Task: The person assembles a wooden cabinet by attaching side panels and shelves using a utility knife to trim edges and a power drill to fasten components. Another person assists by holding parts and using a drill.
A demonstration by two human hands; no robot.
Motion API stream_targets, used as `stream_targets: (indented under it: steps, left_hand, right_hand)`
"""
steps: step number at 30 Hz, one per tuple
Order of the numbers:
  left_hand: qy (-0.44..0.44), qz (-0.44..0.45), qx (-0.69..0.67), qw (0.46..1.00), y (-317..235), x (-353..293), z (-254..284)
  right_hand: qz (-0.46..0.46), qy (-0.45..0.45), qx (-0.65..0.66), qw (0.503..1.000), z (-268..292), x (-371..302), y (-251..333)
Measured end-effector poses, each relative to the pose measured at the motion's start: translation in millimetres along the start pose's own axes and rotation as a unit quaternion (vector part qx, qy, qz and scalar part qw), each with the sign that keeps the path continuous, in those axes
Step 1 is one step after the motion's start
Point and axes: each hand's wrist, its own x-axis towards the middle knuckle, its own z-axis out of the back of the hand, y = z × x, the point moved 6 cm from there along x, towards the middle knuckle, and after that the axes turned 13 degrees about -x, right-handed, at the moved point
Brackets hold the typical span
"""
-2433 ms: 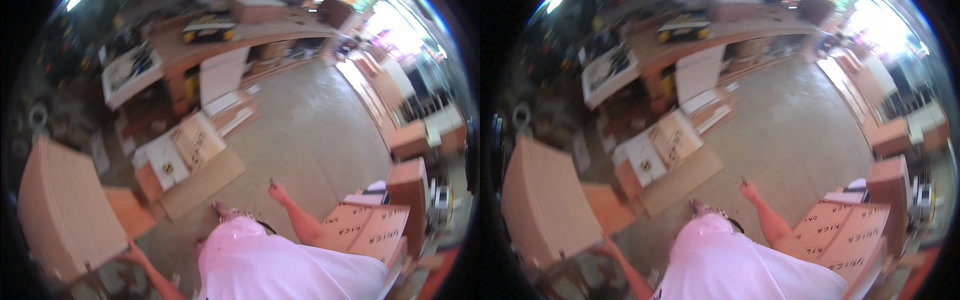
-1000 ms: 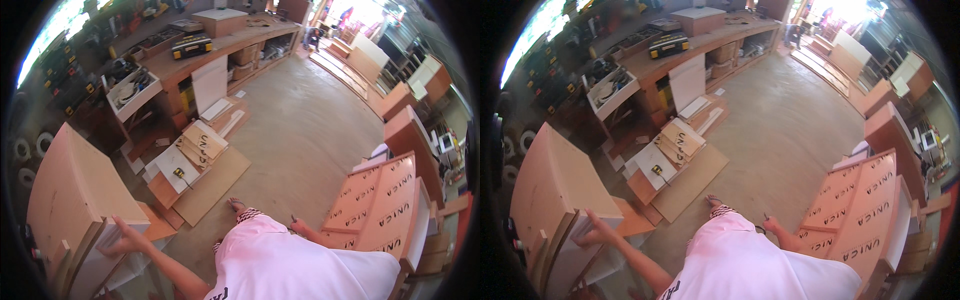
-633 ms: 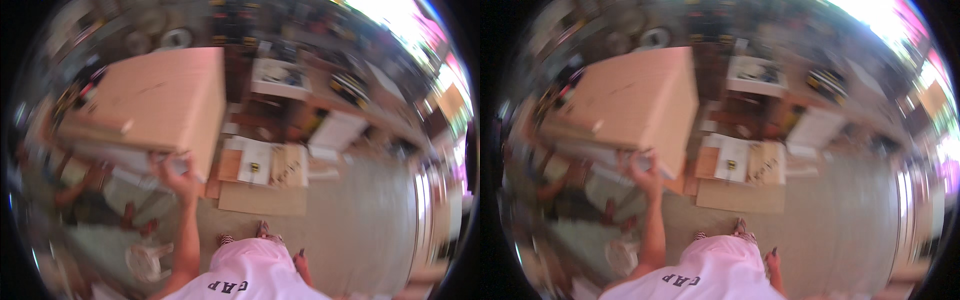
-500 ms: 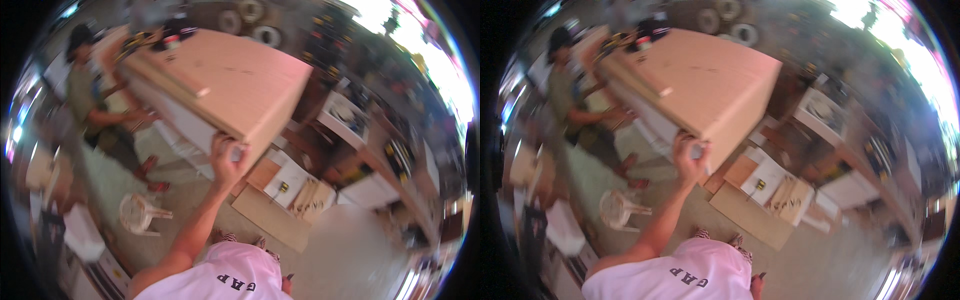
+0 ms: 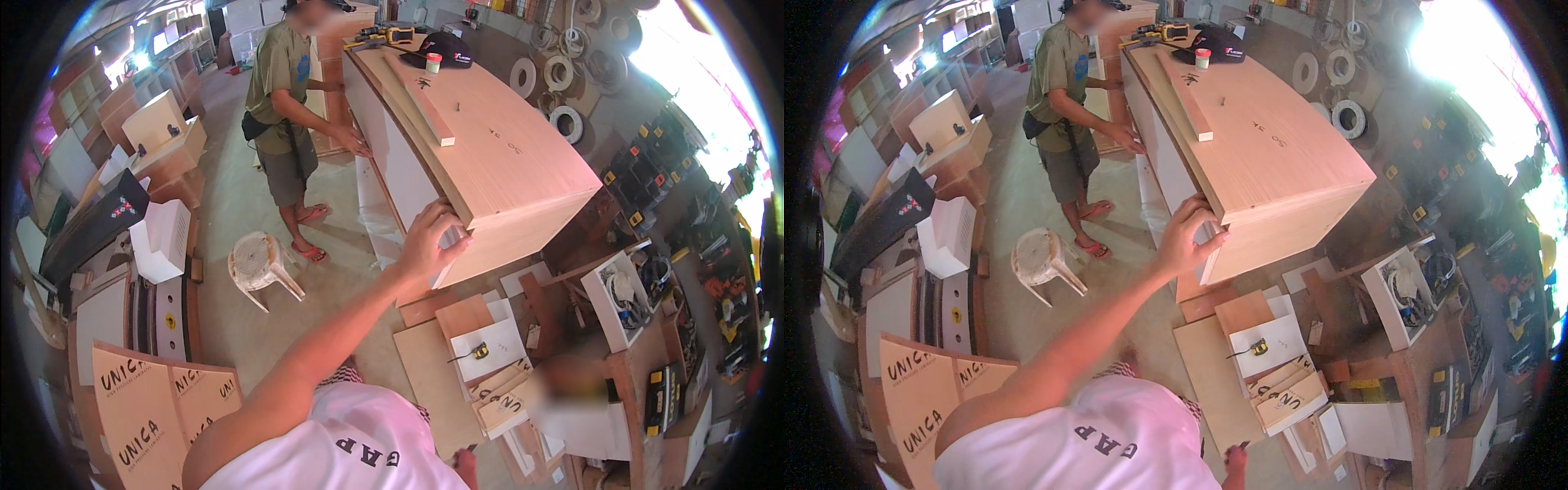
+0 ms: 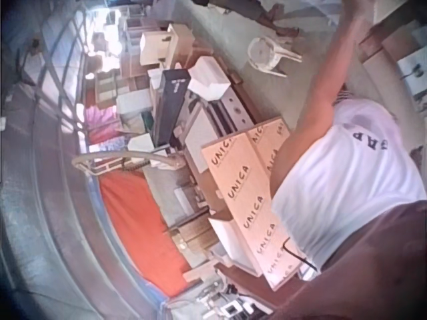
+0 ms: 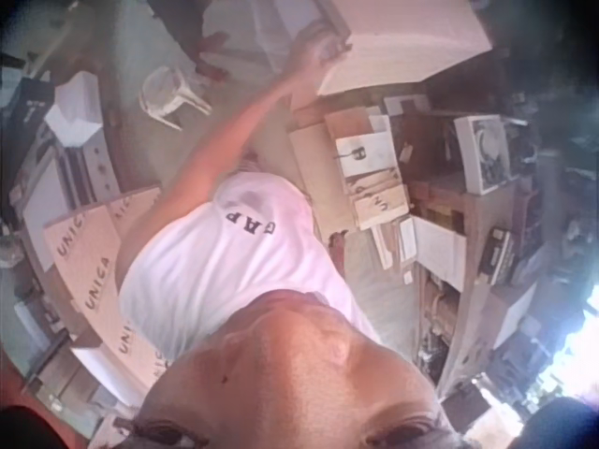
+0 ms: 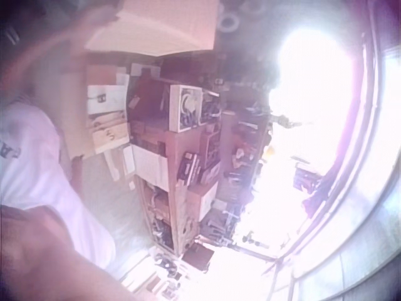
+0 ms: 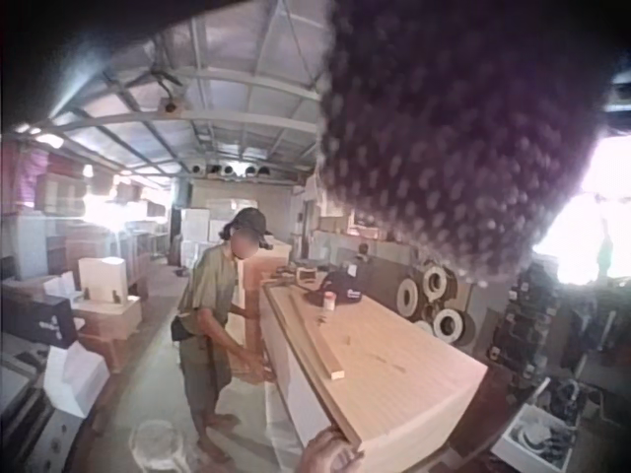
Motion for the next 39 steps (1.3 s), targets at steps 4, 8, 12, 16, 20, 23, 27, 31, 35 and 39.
stream_targets:
  steps: [4,8,12,16,20,23,27,31,35,39]
  left_hand:
    - [0.074,-0.026,-0.013,0.997,7,1,-2]
    - [0.113,-0.016,0.058,0.992,10,-11,9]
    - [0.104,-0.046,0.084,0.99,23,-8,5]
    - [0.093,-0.049,0.104,0.989,38,6,18]
    - [0.123,-0.045,0.057,0.99,58,13,31]
    - [0.099,-0.004,0.035,0.994,41,17,24]
    - [0.049,0.028,0.049,0.997,39,21,13]
    - [0.083,0.055,0.062,0.993,47,21,16]
    - [0.078,0.051,0.04,0.995,50,26,19]
    - [0.078,0.056,0.04,0.995,49,28,21]
  right_hand:
    - [0.188,-0.021,0.174,0.967,46,38,83]
    - [0.175,-0.026,0.261,0.949,23,-16,155]
    - [0.175,0.003,0.17,0.97,-37,-25,122]
    - [0.049,0.034,0.046,0.997,-102,-38,12]
    - [-0.01,0.03,-0.034,0.999,-144,-95,-38]
    - [-0.021,0.008,-0.039,0.999,-157,-127,-36]
    - [-0.005,-0.033,-0.029,0.999,-169,-147,-17]
    - [0.001,-0.067,-0.013,0.998,-174,-160,7]
    - [0.006,-0.089,0.119,0.989,-163,-154,34]
    - [0.027,-0.093,0.236,0.967,-144,-141,41]
